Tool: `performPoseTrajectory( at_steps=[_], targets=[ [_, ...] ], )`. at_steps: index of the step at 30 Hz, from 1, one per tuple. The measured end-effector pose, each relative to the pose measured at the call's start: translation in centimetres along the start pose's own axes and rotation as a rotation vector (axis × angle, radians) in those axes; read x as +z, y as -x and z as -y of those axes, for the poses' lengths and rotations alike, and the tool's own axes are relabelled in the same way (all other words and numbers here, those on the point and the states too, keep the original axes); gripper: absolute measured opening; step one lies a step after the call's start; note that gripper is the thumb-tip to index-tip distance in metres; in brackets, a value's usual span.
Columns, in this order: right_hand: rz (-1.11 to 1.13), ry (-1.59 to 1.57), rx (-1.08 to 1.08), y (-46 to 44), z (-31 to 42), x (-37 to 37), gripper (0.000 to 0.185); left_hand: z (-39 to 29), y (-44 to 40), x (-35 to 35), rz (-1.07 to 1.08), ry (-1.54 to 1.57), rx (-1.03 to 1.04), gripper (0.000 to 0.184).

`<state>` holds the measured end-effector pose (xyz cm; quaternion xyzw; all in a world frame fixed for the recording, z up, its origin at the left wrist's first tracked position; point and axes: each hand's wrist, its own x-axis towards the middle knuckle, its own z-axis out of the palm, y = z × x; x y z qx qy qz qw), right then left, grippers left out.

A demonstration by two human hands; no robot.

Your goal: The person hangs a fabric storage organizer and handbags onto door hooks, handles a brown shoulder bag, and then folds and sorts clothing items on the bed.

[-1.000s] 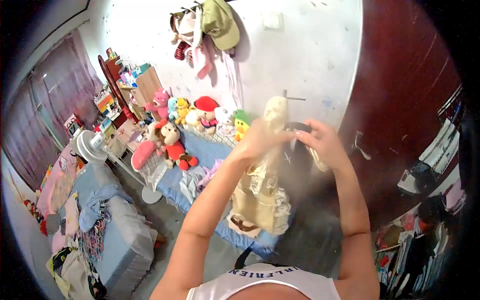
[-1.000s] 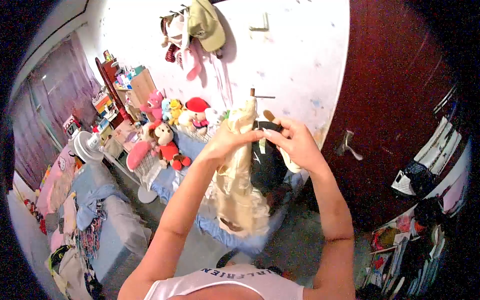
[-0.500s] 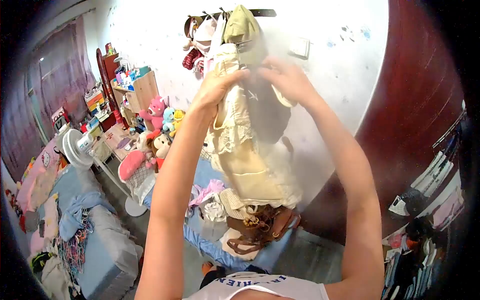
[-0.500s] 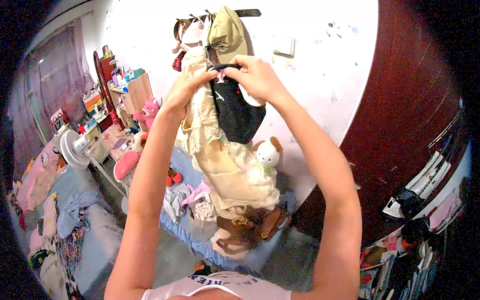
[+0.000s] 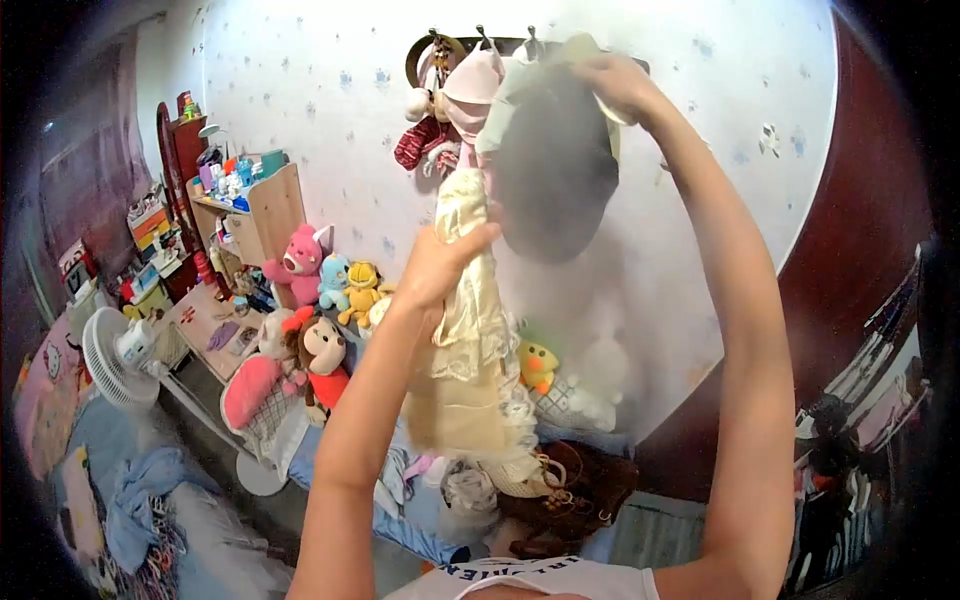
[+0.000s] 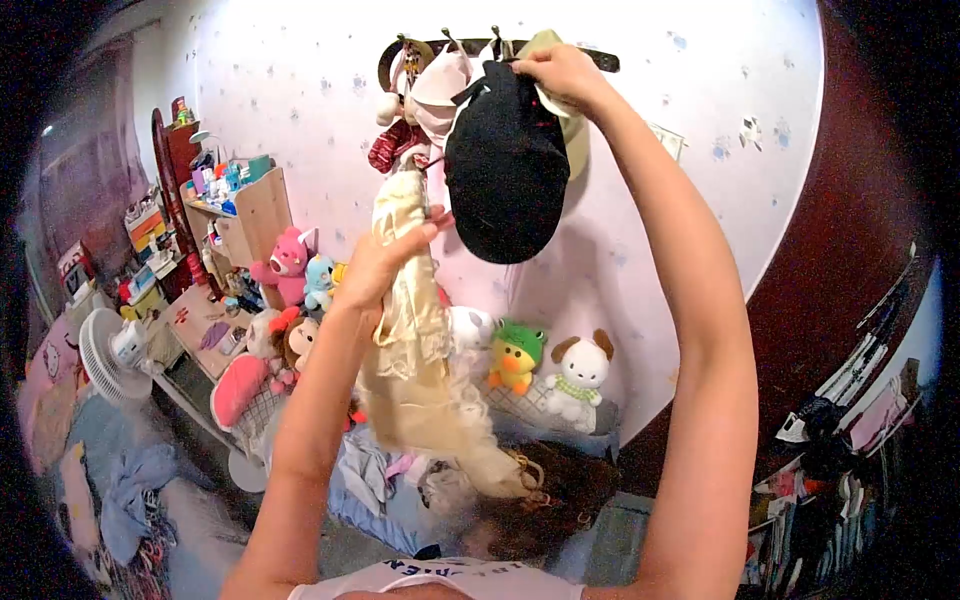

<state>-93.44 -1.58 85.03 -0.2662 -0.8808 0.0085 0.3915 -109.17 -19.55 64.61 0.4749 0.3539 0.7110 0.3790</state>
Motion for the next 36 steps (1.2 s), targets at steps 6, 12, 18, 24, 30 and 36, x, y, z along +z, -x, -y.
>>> performPoseTrajectory(
  at_steps=[6,12,18,24,30,36],
  targets=[
    [-0.101,-0.137,-0.021,-10.9,-2.8,3.5,0.025,0.4,-1.1,-5.3,0.093,-0.046,-0.029,0.040],
    [0.006,-0.058,-0.005,-14.7,1.2,6.0,0.031,0.5,-1.7,-9.0,0.121,-0.015,-0.073,0.036],
    [0.015,-0.152,0.145,-21.3,3.4,10.8,0.029,1.1,-2.5,-10.6,0.135,0.043,-0.161,0.037],
    [-0.104,-0.141,0.076,-28.3,0.5,15.9,0.032,1.3,-3.3,-11.2,0.139,0.015,-0.220,0.040],
    [-0.366,0.127,0.228,-28.5,1.9,18.0,0.028,-1.3,-7.5,-12.8,0.138,-0.126,-0.082,0.040],
    [-0.226,0.501,0.159,-36.6,-8.1,21.7,0.027,-7.1,-16.5,-13.6,0.169,-0.120,0.172,0.038]
  ],
)
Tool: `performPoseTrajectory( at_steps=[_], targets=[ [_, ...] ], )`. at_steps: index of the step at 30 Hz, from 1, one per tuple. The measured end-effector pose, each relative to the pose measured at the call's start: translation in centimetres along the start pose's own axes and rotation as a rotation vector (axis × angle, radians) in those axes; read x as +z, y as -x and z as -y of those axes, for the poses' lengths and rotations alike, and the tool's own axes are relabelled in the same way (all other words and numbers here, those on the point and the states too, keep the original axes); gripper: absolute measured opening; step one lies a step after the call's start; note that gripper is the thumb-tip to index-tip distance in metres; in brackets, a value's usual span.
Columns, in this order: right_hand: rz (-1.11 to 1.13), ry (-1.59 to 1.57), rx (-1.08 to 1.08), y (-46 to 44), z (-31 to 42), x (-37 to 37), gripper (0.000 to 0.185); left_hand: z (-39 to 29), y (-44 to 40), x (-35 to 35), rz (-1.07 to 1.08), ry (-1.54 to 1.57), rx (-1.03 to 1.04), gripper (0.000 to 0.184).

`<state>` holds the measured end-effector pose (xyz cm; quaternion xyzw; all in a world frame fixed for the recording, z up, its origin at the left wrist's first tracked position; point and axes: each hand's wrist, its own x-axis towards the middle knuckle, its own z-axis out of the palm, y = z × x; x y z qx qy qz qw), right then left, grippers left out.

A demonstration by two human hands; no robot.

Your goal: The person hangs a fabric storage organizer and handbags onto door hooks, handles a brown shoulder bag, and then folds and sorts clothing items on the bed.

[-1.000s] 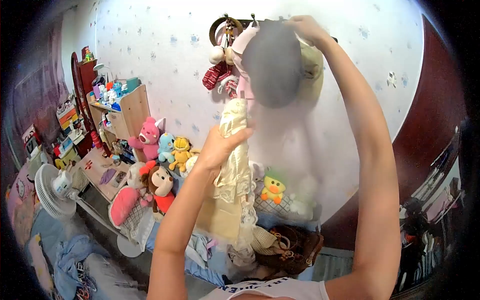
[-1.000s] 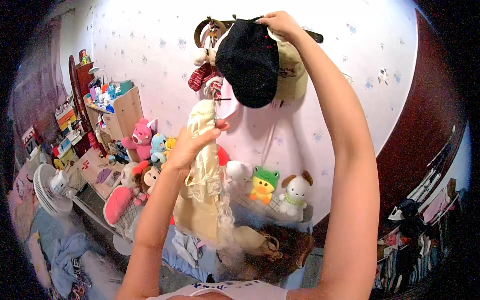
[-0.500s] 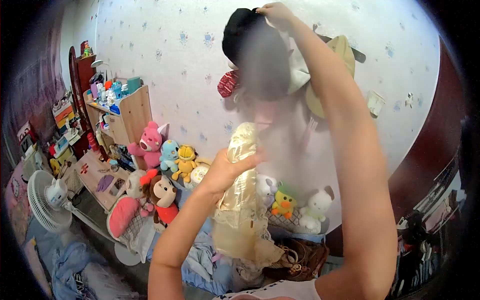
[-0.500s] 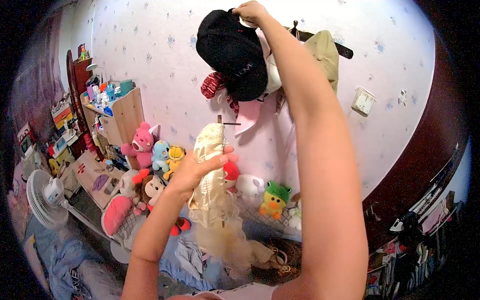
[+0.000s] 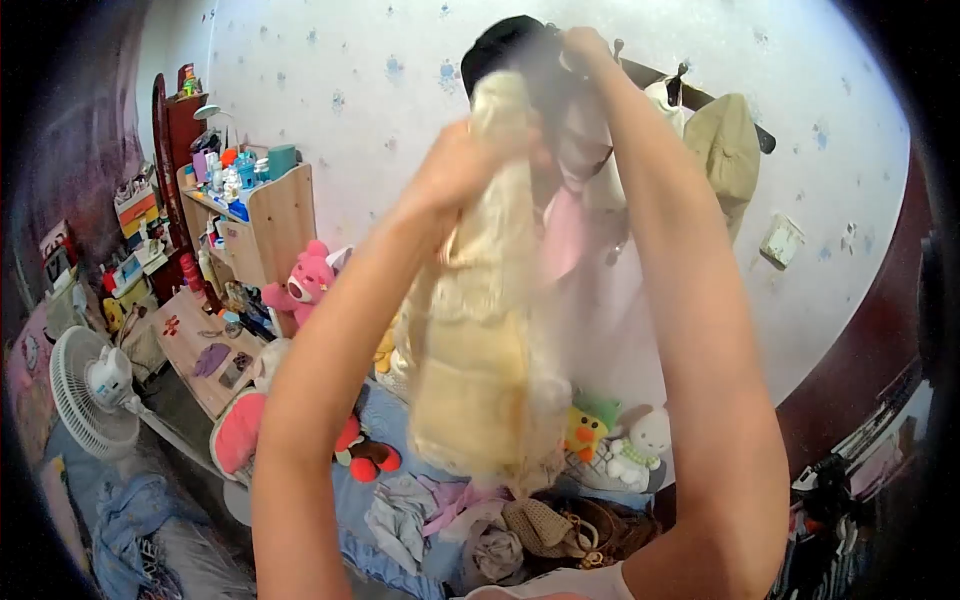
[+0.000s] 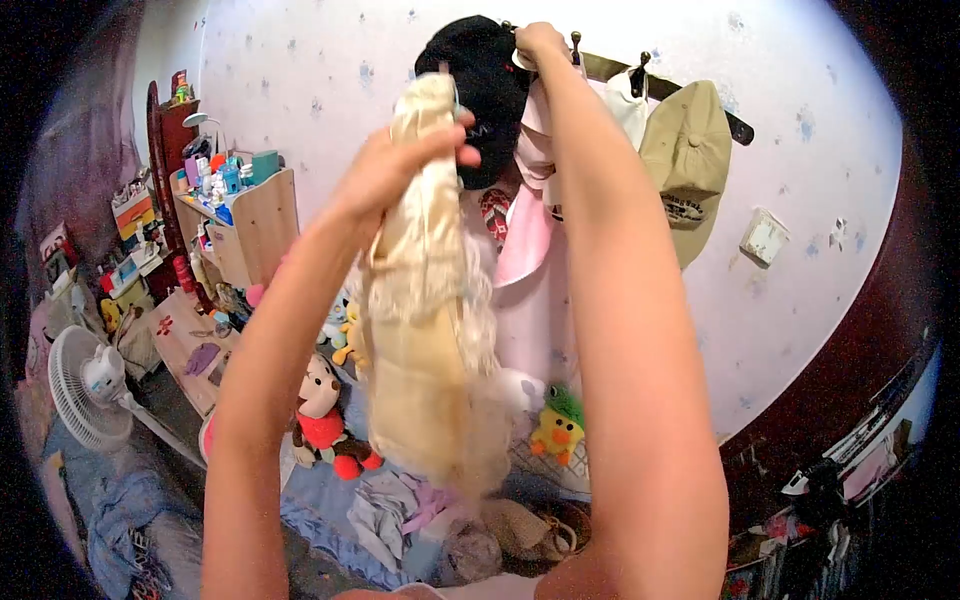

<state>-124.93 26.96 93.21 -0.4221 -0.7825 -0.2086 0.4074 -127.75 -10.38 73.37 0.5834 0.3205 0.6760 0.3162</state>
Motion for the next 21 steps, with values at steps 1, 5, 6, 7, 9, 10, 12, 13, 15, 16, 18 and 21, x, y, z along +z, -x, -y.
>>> performPoseTrajectory(
  at_steps=[1,5,6,7,9,10,12,13,15,16,18,21],
  targets=[
    [0.013,0.064,-0.072,0.6,-0.6,-0.2,0.027,-0.1,-1.4,-0.3,-0.044,-0.023,0.033,0.038],
    [0.044,0.038,-0.156,4.1,-1.2,-2.4,0.034,0.8,-4.5,-0.3,-0.078,0.122,-0.003,0.039],
    [0.076,-0.088,-0.048,6.0,-0.4,-3.8,0.044,1.1,-5.0,-0.4,-0.078,0.093,-0.012,0.039],
    [0.094,-0.209,0.061,7.9,0.5,-5.4,0.056,1.5,-5.2,-0.4,-0.079,0.065,-0.023,0.039],
    [-0.298,-0.368,0.001,11.5,1.5,-5.8,0.053,1.9,-5.2,-0.1,-0.051,0.085,-0.039,0.040],
    [-0.494,-0.317,-0.116,14.0,2.4,-7.6,0.041,2.1,-5.1,0.0,-0.038,0.109,-0.037,0.041],
    [-0.553,-0.241,-0.232,20.0,3.4,-12.8,0.036,2.5,-4.9,0.1,-0.002,0.132,-0.050,0.041],
    [-0.455,-0.356,-0.269,22.5,2.8,-14.4,0.036,2.6,-4.7,0.3,0.010,0.146,-0.067,0.041],
    [-0.008,-0.427,-0.199,28.2,1.7,-18.5,0.047,2.6,-4.3,1.3,0.007,0.225,-0.109,0.037],
    [-0.078,-0.561,-0.311,29.8,0.2,-17.1,0.054,3.0,-4.4,1.3,0.055,0.285,-0.125,0.038],
    [0.216,-0.550,-0.354,34.2,-3.2,-16.7,0.055,3.2,-4.5,2.4,0.098,0.373,-0.158,0.041],
    [0.604,-0.618,-0.199,40.7,-5.1,-17.7,0.063,5.9,-7.2,1.5,0.615,0.653,-0.199,0.045]
  ],
)
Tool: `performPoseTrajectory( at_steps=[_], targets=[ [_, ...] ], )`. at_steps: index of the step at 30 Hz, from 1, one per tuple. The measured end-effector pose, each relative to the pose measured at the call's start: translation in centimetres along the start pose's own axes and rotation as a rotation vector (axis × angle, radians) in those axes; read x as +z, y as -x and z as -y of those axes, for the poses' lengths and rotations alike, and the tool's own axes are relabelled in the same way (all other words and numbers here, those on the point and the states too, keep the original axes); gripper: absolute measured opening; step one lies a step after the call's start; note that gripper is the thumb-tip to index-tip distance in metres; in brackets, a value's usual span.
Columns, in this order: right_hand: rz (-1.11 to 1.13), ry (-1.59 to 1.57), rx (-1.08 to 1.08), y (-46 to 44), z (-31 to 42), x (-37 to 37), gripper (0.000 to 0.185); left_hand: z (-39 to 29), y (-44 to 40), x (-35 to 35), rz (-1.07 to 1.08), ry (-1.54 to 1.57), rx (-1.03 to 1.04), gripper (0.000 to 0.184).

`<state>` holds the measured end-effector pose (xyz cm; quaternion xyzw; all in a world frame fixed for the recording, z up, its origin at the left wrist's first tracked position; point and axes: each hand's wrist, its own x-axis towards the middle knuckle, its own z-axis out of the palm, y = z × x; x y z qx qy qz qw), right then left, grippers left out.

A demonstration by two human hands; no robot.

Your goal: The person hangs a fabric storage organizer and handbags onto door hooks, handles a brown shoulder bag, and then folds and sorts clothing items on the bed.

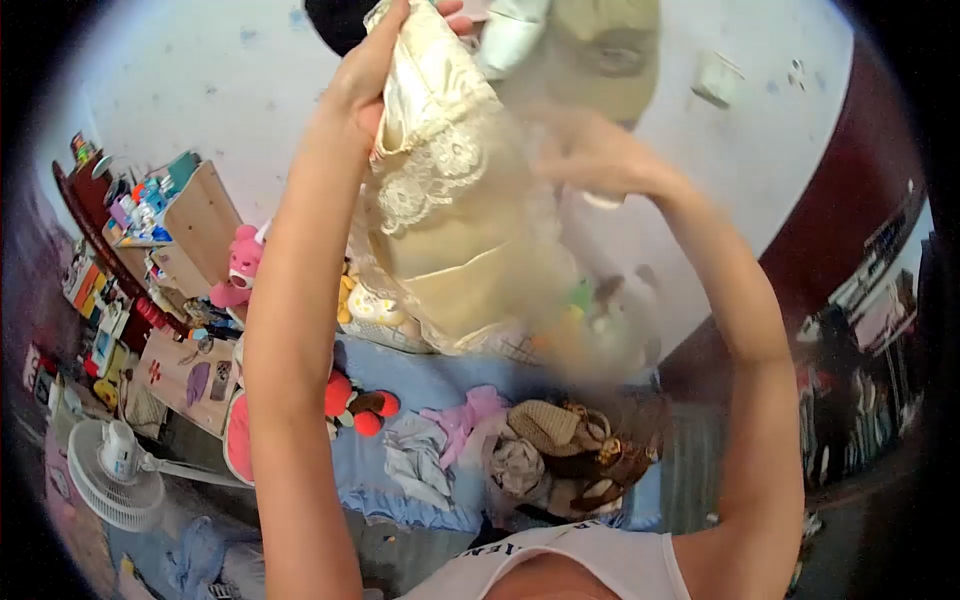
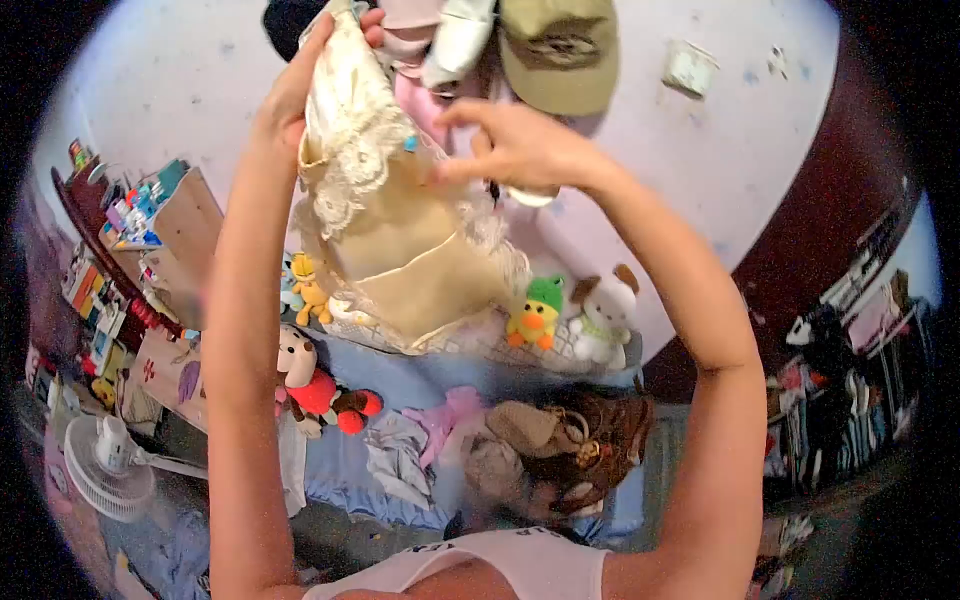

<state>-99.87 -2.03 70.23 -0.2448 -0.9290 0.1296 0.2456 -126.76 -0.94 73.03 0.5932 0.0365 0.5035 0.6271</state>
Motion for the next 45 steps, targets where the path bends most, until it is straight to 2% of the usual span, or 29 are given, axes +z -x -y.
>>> performPoseTrajectory(
  at_steps=[1,2,4,5,7,8,10,11,12,13,14,16,17,18,20,21,22,24,25,26,28,30,32,34,36,40,42,43,45],
  targets=[
    [0.086,0.031,0.111,1.7,0.6,0.4,0.061,1.3,-1.0,1.9,-0.216,0.016,0.060,0.049],
    [0.108,-0.028,0.093,3.3,0.3,0.9,0.054,1.9,-1.6,3.7,-0.216,0.099,0.061,0.049],
    [0.279,-0.334,0.191,6.1,-0.2,1.4,0.045,3.1,-2.3,6.0,-0.088,0.092,0.065,0.048],
    [0.266,-0.342,0.201,7.8,-0.2,1.0,0.045,3.6,-2.8,6.2,-0.002,0.205,0.019,0.048],
    [0.313,-0.176,0.197,11.0,1.0,-0.6,0.035,5.0,-3.4,8.3,0.000,0.195,0.020,0.048],
    [0.300,-0.182,0.202,12.7,1.4,-1.3,0.035,5.8,-3.7,9.4,-0.005,0.184,0.033,0.048],
    [0.087,-0.185,0.337,16.2,1.9,-2.7,0.031,7.0,-4.3,11.2,-0.005,0.140,0.046,0.042],
    [-0.035,0.035,0.330,17.7,1.5,-3.5,0.033,7.9,-4.1,12.2,0.067,0.186,-0.016,0.043],
    [-0.040,0.039,0.341,19.2,1.4,-4.4,0.033,9.1,-3.9,13.8,0.138,0.235,-0.076,0.045],
    [-0.164,-0.180,0.335,20.7,1.4,-5.3,0.037,10.5,-4.0,16.4,-0.031,0.207,-0.003,0.044],
    [-0.290,-0.399,0.324,22.3,1.3,-6.4,0.041,11.9,-4.5,17.4,-0.026,0.194,-0.023,0.045],
    [-0.223,-0.491,0.283,25.6,3.0,-9.5,0.051,14.9,-5.0,22.4,-0.264,0.151,-0.047,0.046],
    [-0.200,-0.484,0.301,27.6,3.7,-10.7,0.050,16.8,-5.5,23.3,-0.088,0.154,-0.070,0.046],
    [-0.175,-0.478,0.324,29.8,4.2,-11.6,0.048,18.4,-5.0,29.1,-0.282,0.095,-0.068,0.047],
    [0.001,-0.390,0.267,33.9,5.2,-13.1,0.044,22.5,-5.8,35.2,-0.430,-0.007,-0.028,0.050],
    [-0.011,-0.307,0.172,36.0,4.7,-14.2,0.037,24.5,-6.1,37.4,-0.423,-0.030,-0.051,0.051],
    [-0.019,-0.288,0.181,38.2,4.6,-16.4,0.037,26.2,-6.8,39.6,-0.408,-0.057,-0.061,0.052],
    [0.000,-0.050,0.428,43.7,4.8,-20.0,0.033,29.7,-8.0,43.6,-0.464,0.025,-0.047,0.049],
    [-0.106,0.148,0.313,46.1,3.4,-21.4,0.032,31.1,-8.9,44.7,-0.423,-0.017,-0.026,0.048],
    [-0.028,0.135,0.367,48.6,2.7,-23.6,0.040,32.4,-9.5,46.0,-0.382,-0.059,-0.008,0.048],
    [-0.124,0.340,0.387,53.1,3.0,-26.6,0.041,34.3,-10.4,48.5,-0.283,-0.065,-0.025,0.046],
    [-0.149,0.671,0.431,56.5,3.6,-30.0,0.041,36.4,-11.6,50.4,-0.145,-0.345,-0.056,0.040],
    [-0.216,0.768,0.331,59.7,3.2,-32.3,0.039,38.1,-13.3,52.0,-0.111,-0.354,-0.104,0.039],
    [-0.310,0.831,0.346,62.8,3.1,-33.5,0.039,39.9,-14.9,53.6,0.003,-0.386,-0.111,0.038],
    [-0.226,0.979,0.480,65.1,2.7,-35.1,0.039,41.8,-16.6,54.8,0.039,-0.376,-0.127,0.037],
    [-0.247,0.996,0.498,67.8,1.3,-36.4,0.039,45.2,-20.0,55.6,0.070,-0.436,-0.113,0.035],
    [-0.224,1.067,0.670,68.0,1.1,-37.3,0.036,46.9,-21.8,55.6,0.079,-0.518,-0.052,0.037],
    [-0.226,1.110,0.573,68.6,-0.1,-37.9,0.038,47.7,-22.7,55.7,0.085,-0.507,-0.052,0.037],
    [-0.237,1.098,0.535,69.0,-2.2,-38.1,0.038,48.9,-24.3,55.7,0.149,-0.398,-0.093,0.040]
  ],
)
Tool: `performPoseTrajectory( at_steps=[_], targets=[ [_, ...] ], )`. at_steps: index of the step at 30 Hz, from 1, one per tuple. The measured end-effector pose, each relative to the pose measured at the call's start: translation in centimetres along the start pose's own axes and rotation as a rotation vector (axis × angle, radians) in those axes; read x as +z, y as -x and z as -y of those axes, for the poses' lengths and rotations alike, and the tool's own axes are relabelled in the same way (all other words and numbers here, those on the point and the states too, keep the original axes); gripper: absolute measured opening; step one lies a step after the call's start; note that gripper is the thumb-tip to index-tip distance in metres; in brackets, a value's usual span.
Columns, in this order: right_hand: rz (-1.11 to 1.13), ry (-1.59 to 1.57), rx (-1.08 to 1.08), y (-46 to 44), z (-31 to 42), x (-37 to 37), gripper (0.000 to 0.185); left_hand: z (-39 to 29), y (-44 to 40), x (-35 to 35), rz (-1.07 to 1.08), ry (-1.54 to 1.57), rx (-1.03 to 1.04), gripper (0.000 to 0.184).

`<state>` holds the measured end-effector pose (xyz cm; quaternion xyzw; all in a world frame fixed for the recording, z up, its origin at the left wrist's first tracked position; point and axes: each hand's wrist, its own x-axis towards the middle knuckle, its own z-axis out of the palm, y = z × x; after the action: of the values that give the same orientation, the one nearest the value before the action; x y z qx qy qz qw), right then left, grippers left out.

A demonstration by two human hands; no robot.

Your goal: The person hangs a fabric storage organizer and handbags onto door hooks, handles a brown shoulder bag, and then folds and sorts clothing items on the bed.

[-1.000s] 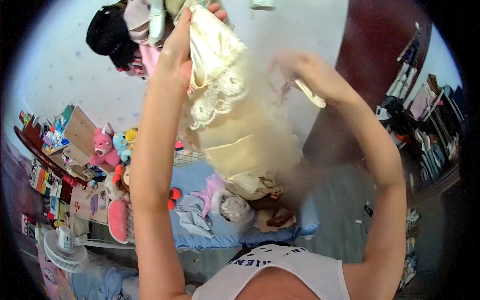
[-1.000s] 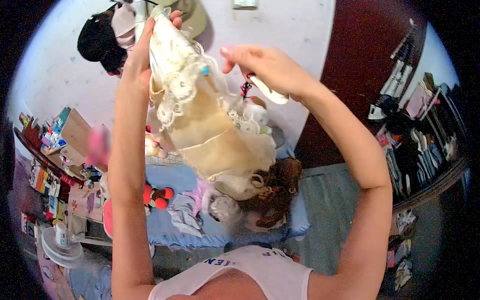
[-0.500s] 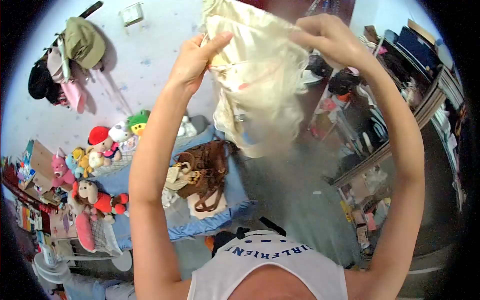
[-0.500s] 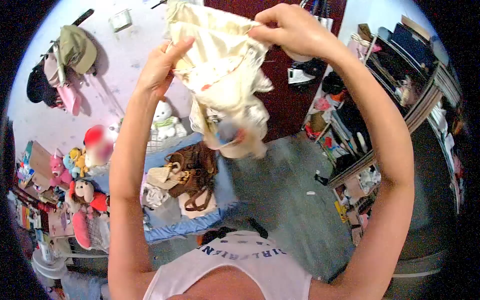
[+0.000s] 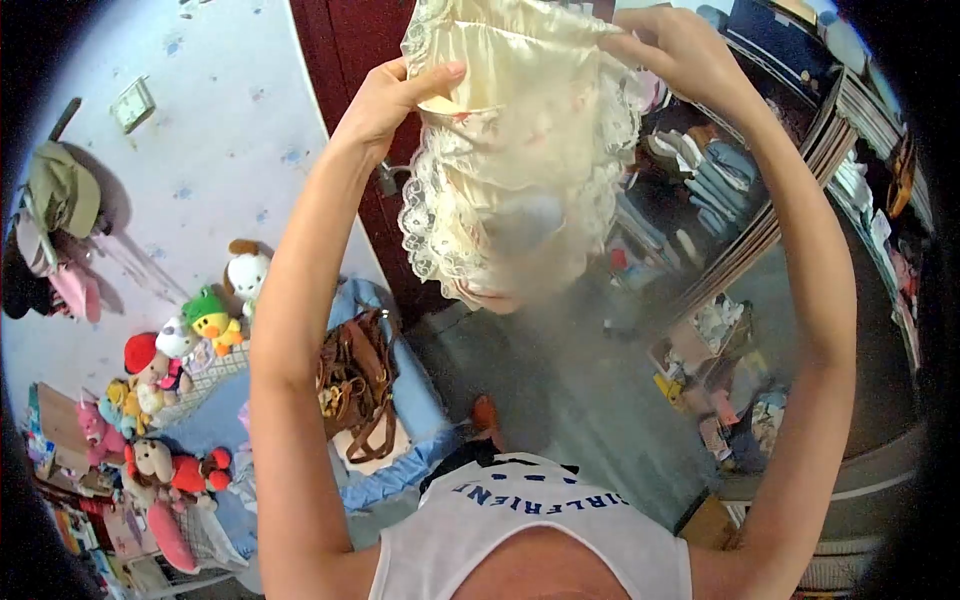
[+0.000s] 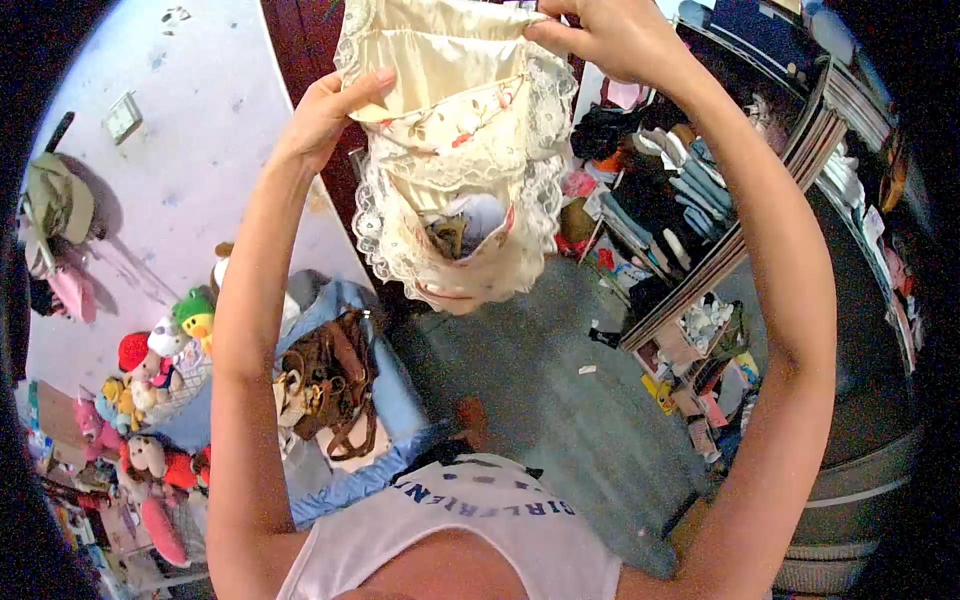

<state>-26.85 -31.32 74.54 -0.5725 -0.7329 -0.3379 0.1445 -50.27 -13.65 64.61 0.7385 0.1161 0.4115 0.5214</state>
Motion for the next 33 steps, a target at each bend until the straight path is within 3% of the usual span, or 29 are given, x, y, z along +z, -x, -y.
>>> performPoseTrajectory(
  at_steps=[2,3,8,14,21,23,24,27,28,31,32,33],
  targets=[
    [0.047,0.005,0.019,-1.1,-0.8,0.9,0.040,0.8,-1.5,0.3,-0.012,0.073,0.027,0.041],
    [-0.003,0.129,-0.072,-1.8,-2.8,2.6,0.036,1.0,-2.5,0.3,-0.026,0.136,0.052,0.043],
    [0.058,0.026,-0.010,-5.0,-3.7,6.4,0.035,3.6,-8.1,-1.5,-0.079,0.330,0.116,0.034],
    [0.005,-0.008,0.027,-8.6,-5.4,10.9,0.032,5.8,-13.0,-4.0,-0.090,0.340,0.168,0.031],
    [0.099,-0.186,0.095,-12.9,-8.3,16.0,0.037,7.4,-17.0,-6.4,-0.046,0.294,0.174,0.036],
    [-0.120,-0.737,0.166,-14.6,-9.9,18.2,0.040,7.7,-17.6,-6.8,-0.188,0.367,0.187,0.029],
    [-0.075,-0.815,0.392,-15.4,-9.6,17.0,0.041,8.1,-18.1,-6.9,-0.225,0.396,0.192,0.027],
    [-0.150,-1.129,0.690,-17.7,-9.6,17.3,0.036,8.8,-18.8,-7.6,-0.215,0.447,0.175,0.027],
    [-0.181,-1.413,0.650,-18.9,-9.5,17.8,0.040,8.5,-18.8,-7.5,-0.239,0.445,0.146,0.024],
    [-0.022,-1.688,0.573,-21.0,-9.3,19.1,0.031,9.1,-20.0,-7.6,-0.228,0.460,0.105,0.025],
    [-0.126,-1.532,0.543,-21.0,-8.6,19.9,0.037,9.2,-20.2,-7.5,-0.255,0.424,0.049,0.026],
    [-0.155,-1.603,0.489,-21.8,-8.7,20.7,0.038,9.0,-20.5,-7.2,-0.251,0.441,0.027,0.027]
  ],
)
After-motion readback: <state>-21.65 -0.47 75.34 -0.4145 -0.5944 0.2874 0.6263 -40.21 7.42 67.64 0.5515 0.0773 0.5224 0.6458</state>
